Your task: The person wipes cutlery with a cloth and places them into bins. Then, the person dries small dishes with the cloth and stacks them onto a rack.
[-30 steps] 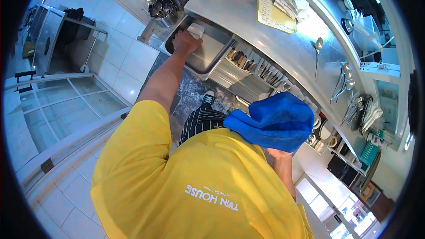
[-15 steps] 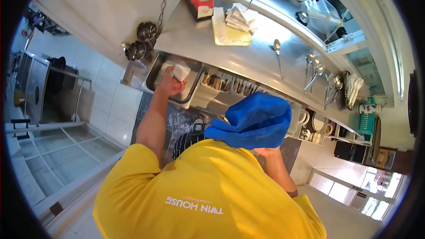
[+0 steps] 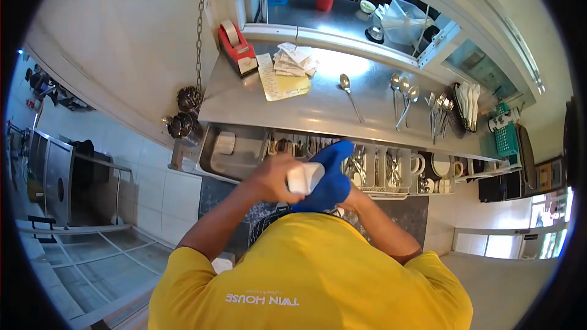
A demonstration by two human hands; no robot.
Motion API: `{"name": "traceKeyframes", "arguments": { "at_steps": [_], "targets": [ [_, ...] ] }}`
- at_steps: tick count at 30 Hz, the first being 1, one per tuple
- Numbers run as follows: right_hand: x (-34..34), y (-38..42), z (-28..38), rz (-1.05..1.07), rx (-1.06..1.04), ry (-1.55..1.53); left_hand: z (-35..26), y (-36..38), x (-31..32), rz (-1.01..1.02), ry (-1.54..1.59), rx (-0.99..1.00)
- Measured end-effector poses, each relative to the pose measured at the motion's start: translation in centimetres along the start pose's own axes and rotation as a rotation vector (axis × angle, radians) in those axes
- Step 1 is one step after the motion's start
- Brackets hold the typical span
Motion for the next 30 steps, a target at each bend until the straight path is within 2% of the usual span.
{"name": "traceKeyframes", "arguments": {
  "at_steps": [1,2,3,4,6,7,8,9,10,11,13,15,16,17,19,21,22,23,24,25,27,28,30],
  "targets": [
    [0.6,0.2,2.6,-0.043,-0.124,0.421,-1.7,-0.6,0.9,0.036,-0.05,0.11],
    [0.6,0.2,1.5,-0.195,0.051,0.04,-2.1,-0.8,0.7,0.026,-0.068,0.119],
    [-0.1,-0.1,1.0,-0.188,0.032,0.046,-2.5,-1.0,0.1,-0.025,-0.074,0.119],
    [-1.4,-0.6,2.4,-0.203,-0.203,0.272,-2.7,-1.1,-0.4,-0.076,-0.08,0.122],
    [-0.7,0.0,5.8,-0.209,-0.447,0.409,-1.8,-1.0,-0.5,-0.073,-0.073,0.102],
    [-0.3,0.5,7.5,-0.223,-0.568,0.48,0.3,-0.9,-1.1,-0.161,0.177,-0.058],
    [-0.2,0.5,7.5,-0.216,-0.553,0.396,3.1,-0.2,-0.7,-0.239,0.431,-0.219],
    [-0.1,0.6,7.5,-0.21,-0.539,0.31,8.8,0.3,5.0,-0.176,1.079,-0.289],
    [0.0,0.6,7.6,-0.206,-0.525,0.225,10.9,0.7,6.8,-0.17,1.07,-0.281],
    [0.1,0.6,7.6,-0.194,-0.509,0.276,12.7,1.6,9.9,0.047,0.715,-0.423],
    [1.2,1.4,8.8,-0.165,-0.498,0.326,13.8,4.2,12.5,0.239,0.341,-0.556],
    [4.6,2.0,9.0,0.047,-0.16,-0.438,9.9,5.0,15.3,0.236,1.663,-0.591],
    [2.9,1.3,8.0,0.039,-0.183,-0.469,8.0,4.4,13.4,0.188,1.87,-0.483],
    [1.5,1.0,7.1,-0.013,-0.108,-0.501,6.8,4.4,12.2,0.159,1.909,-0.412],
    [3.5,2.6,10.2,0.016,-0.174,-0.533,4.4,3.8,11.5,0.144,1.712,-0.298],
    [3.2,2.4,11.1,-0.084,-0.276,-0.366,1.9,3.0,10.9,0.076,1.464,-0.173],
    [3.8,2.3,11.1,-0.129,-0.189,-0.462,0.7,2.7,9.6,0.021,1.348,-0.113],
    [5.0,2.7,12.0,-0.185,-0.187,-0.398,-0.6,2.3,8.4,-0.04,1.235,-0.06],
    [2.2,1.6,10.9,-0.139,-0.317,-0.289,-1.9,2.1,7.1,-0.099,1.128,-0.025],
    [1.2,1.7,10.7,-0.15,-0.35,-0.211,-2.8,2.0,5.7,-0.15,1.029,-0.012],
    [2.0,2.9,10.4,-0.278,-0.235,-0.237,-5.0,2.1,3.2,-0.23,0.821,-0.03],
    [1.9,2.8,10.5,-0.274,-0.222,-0.233,-6.1,2.0,2.0,-0.251,0.718,-0.051],
    [5.0,3.5,13.8,-0.036,-0.576,0.45,-6.9,1.7,0.3,-0.551,0.322,-0.038]
  ]
}}
Point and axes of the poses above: each hand's wrist, its own y-axis away from the middle knuckle, its own x-axis out of the palm, z = x × y, the point moved 10 cm from there along -y, towards the middle knuckle, and after that the axes turned 10 degrees about -y, right-handed, at the moved point
